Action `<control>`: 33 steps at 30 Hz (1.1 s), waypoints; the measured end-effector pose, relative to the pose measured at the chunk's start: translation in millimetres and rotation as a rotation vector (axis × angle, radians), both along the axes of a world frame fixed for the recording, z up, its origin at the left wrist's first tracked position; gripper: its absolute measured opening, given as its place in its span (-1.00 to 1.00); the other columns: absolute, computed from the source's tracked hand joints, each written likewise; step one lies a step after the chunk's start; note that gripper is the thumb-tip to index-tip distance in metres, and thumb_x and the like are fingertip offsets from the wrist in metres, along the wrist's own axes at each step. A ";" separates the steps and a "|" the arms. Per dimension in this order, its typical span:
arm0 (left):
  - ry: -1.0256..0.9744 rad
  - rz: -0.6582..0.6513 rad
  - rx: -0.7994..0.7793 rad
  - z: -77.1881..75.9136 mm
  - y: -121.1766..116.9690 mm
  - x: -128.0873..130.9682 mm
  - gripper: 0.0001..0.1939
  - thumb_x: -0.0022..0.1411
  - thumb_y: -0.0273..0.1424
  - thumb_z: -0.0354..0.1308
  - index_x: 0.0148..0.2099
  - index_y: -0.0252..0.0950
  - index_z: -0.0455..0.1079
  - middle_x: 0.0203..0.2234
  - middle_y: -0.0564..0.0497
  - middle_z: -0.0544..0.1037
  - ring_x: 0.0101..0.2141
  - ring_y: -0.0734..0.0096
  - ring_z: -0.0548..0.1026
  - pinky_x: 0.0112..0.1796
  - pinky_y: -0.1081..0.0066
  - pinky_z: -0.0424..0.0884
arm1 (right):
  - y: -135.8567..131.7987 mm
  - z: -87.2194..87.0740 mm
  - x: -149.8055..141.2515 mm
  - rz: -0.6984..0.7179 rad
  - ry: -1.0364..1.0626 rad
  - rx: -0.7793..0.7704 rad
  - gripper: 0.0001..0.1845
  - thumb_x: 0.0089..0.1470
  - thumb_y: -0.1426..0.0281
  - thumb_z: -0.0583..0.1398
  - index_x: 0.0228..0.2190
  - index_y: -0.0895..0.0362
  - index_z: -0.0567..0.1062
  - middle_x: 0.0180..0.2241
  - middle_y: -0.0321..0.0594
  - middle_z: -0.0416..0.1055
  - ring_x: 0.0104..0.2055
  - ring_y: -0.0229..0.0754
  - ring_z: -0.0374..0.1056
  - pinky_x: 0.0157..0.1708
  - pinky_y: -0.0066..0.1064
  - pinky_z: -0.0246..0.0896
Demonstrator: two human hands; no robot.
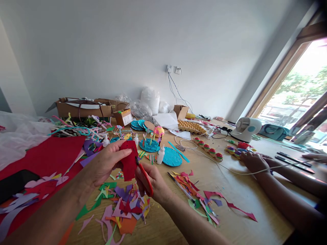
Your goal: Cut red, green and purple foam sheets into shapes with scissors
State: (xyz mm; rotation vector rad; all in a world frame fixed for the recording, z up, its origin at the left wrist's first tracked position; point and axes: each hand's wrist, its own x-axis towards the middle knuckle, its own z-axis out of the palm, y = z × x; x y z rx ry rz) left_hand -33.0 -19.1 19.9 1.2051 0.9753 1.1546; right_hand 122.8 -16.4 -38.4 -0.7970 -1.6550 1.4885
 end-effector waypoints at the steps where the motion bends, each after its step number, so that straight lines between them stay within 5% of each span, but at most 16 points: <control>1: 0.000 -0.003 0.002 0.0 -0.4 0.1 -0.84 0.01 -0.33 0.20 -0.35 -0.28 0.35 -0.60 0.14 0.47 -0.60 0.57 0.34 -0.53 0.57 0.26 | 0.1 -0.1 0.0 -0.001 0.001 0.005 -0.47 -0.09 -0.09 0.11 -0.59 0.15 0.23 -0.78 -0.47 0.13 -0.80 -0.44 0.06 -0.85 -0.64 -0.05; 33: 0.048 0.024 0.048 1.7 -1.9 4.7 -0.86 0.02 -0.32 0.15 -0.40 -0.28 0.34 -0.62 0.14 0.42 -0.61 0.53 0.33 -0.54 0.54 0.26 | 1.9 0.1 0.7 -0.022 -0.025 0.027 -0.52 -0.03 -0.03 0.10 -0.59 0.14 0.22 -0.75 -0.46 0.12 -0.79 -0.45 0.05 -0.84 -0.63 -0.01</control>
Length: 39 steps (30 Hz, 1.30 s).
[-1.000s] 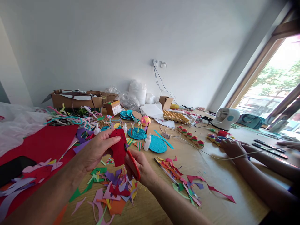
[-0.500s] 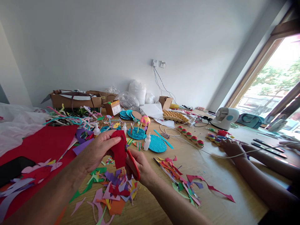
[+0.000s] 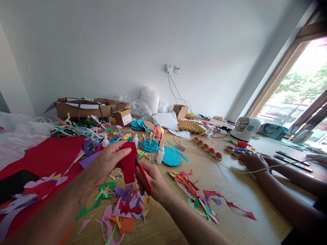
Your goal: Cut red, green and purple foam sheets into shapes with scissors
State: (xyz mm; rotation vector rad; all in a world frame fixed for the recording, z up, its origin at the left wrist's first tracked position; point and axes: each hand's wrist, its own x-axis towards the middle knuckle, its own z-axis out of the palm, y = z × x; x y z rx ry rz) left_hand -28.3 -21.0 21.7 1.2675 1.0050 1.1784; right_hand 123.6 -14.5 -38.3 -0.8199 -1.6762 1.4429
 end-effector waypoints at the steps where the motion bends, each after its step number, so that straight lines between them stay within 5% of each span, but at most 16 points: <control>1: 0.005 0.009 0.006 0.1 -0.3 0.4 -0.86 0.01 -0.31 0.15 -0.41 -0.28 0.34 -0.62 0.15 0.42 -0.61 0.52 0.33 -0.54 0.54 0.26 | -0.3 0.6 -0.3 -0.002 -0.006 -0.004 -0.52 -0.03 -0.02 0.10 -0.59 0.14 0.22 -0.75 -0.46 0.12 -0.79 -0.45 0.06 -0.84 -0.63 -0.01; 39: -0.021 -0.068 -0.022 -3.6 2.0 -2.0 -0.83 0.02 -0.31 0.17 -0.43 -0.30 0.30 -0.66 0.17 0.36 -0.63 0.60 0.24 -0.58 0.59 0.19 | -2.0 3.5 -1.2 -0.024 -0.014 -0.003 -0.48 -0.06 -0.06 0.09 -0.62 0.15 0.20 -0.74 -0.45 0.12 -0.78 -0.45 0.06 -0.83 -0.64 0.00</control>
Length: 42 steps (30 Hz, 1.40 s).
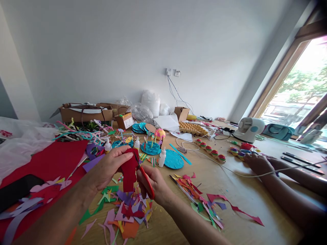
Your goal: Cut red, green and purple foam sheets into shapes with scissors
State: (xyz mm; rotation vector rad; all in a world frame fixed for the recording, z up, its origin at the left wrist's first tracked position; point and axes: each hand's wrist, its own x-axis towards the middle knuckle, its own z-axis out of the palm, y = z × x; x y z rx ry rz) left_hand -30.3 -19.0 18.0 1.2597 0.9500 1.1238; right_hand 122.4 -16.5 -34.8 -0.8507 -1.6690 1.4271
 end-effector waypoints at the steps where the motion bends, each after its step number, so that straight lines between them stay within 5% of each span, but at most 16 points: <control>1: -0.008 0.006 -0.007 -0.1 -0.1 -0.4 -0.83 0.01 -0.31 0.18 -0.43 -0.31 0.31 -0.66 0.17 0.37 -0.62 0.60 0.25 -0.57 0.58 0.20 | 0.4 -1.0 0.1 -0.003 -0.006 0.007 -0.49 -0.05 -0.06 0.09 -0.62 0.15 0.20 -0.75 -0.45 0.12 -0.78 -0.45 0.06 -0.83 -0.64 0.00; 42: 0.050 0.052 0.055 -2.7 0.0 3.4 -0.81 0.06 -0.26 0.14 -0.44 -0.27 0.29 -0.68 0.19 0.32 -0.64 0.56 0.24 -0.58 0.57 0.17 | -0.3 0.9 -0.1 -0.001 0.008 -0.038 -0.51 -0.07 -0.04 0.12 -0.60 0.14 0.22 -0.73 -0.46 0.13 -0.76 -0.44 0.08 -0.82 -0.62 0.02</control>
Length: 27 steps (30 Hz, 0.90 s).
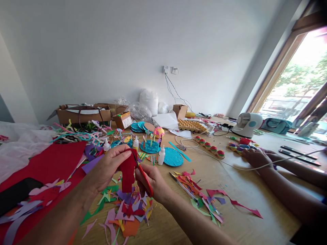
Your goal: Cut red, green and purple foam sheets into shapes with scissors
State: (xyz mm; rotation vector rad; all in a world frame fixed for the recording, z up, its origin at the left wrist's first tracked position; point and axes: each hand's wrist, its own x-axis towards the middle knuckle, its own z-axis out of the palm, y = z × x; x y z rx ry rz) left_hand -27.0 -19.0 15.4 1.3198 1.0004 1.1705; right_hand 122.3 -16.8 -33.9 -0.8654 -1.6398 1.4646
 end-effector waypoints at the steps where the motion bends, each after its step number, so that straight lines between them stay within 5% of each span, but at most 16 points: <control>1: -0.004 -0.006 -0.010 -0.3 0.0 -0.2 -0.82 0.06 -0.26 0.14 -0.43 -0.27 0.29 -0.68 0.19 0.32 -0.64 0.56 0.24 -0.58 0.57 0.18 | -0.4 0.7 0.1 0.001 0.001 0.000 -0.51 -0.07 -0.03 0.13 -0.60 0.15 0.22 -0.73 -0.45 0.14 -0.76 -0.44 0.08 -0.82 -0.63 0.01; 27: -0.006 -0.010 -0.135 9.1 -2.9 -12.5 -0.84 -0.07 -0.31 0.26 -0.42 -0.25 0.38 -0.65 0.17 0.41 -0.63 0.55 0.31 -0.62 0.58 0.14 | 0.6 -1.4 5.2 0.074 -0.077 0.072 -0.64 0.08 0.14 0.06 -0.56 0.13 0.20 -0.71 -0.44 0.15 -0.74 -0.44 0.11 -0.77 -0.63 0.00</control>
